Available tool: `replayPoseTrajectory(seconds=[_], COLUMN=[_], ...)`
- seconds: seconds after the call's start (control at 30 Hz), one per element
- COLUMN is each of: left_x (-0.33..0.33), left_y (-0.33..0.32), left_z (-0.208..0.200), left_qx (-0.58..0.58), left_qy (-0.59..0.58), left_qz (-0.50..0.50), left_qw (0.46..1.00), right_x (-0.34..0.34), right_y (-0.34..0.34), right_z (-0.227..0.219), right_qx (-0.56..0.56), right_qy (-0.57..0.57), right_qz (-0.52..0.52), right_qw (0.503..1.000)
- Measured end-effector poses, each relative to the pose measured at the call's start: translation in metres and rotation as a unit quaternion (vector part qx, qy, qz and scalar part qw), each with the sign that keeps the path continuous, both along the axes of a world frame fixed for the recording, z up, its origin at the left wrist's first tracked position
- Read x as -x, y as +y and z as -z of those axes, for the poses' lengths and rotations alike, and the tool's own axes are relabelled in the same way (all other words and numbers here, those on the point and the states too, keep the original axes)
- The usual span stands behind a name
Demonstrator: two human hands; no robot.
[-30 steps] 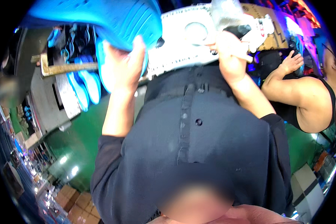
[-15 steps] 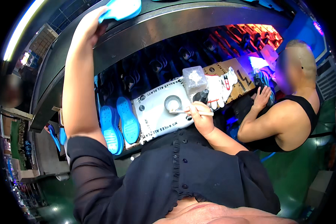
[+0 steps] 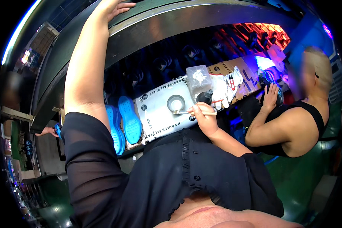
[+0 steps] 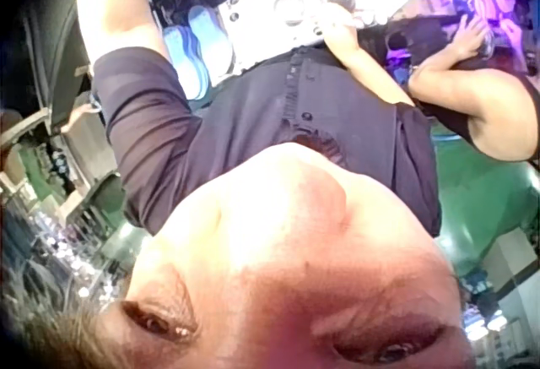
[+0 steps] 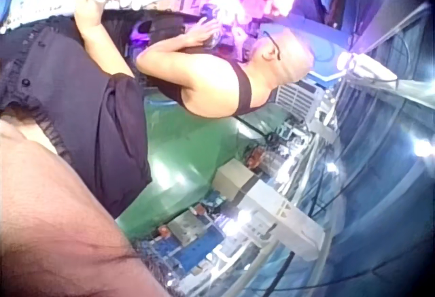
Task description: The person uses a brush to apply a liquid from a container to the underside of blue shoe soles, handling them one at a time and placing them on a conveyor belt.
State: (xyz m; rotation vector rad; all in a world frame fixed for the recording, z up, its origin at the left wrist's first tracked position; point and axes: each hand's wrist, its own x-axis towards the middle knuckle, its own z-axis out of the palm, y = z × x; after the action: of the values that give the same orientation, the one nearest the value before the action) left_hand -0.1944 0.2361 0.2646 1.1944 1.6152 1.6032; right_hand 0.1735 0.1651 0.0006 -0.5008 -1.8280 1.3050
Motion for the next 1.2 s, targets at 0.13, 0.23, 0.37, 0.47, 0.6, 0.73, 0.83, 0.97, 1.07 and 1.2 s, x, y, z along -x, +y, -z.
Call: replayPoseTrajectory(seconds=[0.13, 0.23, 0.37, 0.47, 0.6, 0.73, 0.83, 0.97, 1.07, 1.2], left_x=[-0.022, -0.018, -0.062, -0.073, -0.044, -0.048, -0.062, -0.049, -0.052, -0.049], left_y=[-0.017, -0.048, -0.129, -0.199, -0.334, -0.398, -0.393, -0.399, -0.397, -0.406], left_z=[-0.005, -0.006, 0.058, 0.15, 0.268, 0.333, 0.332, 0.336, 0.331, 0.313], left_qx=[-0.051, -0.15, -0.384, -0.154, 0.292, 0.49, 0.543, 0.517, 0.542, 0.362], left_qy=[-0.104, 0.051, 0.148, 0.316, 0.49, 0.393, 0.359, 0.314, 0.276, -0.117], left_qz=[-0.016, -0.103, -0.177, -0.208, -0.294, -0.306, -0.307, -0.32, -0.296, -0.25], left_qw=[0.993, 0.982, 0.894, 0.913, 0.767, 0.716, 0.694, 0.729, 0.736, 0.89], right_x=[0.003, 0.0, -0.001, 0.001, 0.006, 0.02, 0.023, 0.021, 0.017, 0.014], right_y=[-0.008, -0.009, -0.01, -0.006, -0.007, -0.008, -0.011, -0.014, -0.017, -0.017], right_z=[0.001, 0.008, 0.014, 0.021, 0.017, 0.025, 0.023, 0.03, 0.03, 0.034], right_qx=[-0.005, 0.023, 0.054, 0.088, 0.127, 0.145, 0.133, 0.153, 0.152, 0.16], right_qy=[-0.012, -0.021, -0.004, -0.02, -0.015, -0.028, -0.041, -0.018, -0.027, -0.023], right_qz=[-0.026, -0.03, -0.014, -0.008, -0.047, -0.069, -0.066, -0.05, -0.045, -0.048], right_qw=[1.0, 0.999, 0.998, 0.996, 0.991, 0.987, 0.988, 0.987, 0.987, 0.986])
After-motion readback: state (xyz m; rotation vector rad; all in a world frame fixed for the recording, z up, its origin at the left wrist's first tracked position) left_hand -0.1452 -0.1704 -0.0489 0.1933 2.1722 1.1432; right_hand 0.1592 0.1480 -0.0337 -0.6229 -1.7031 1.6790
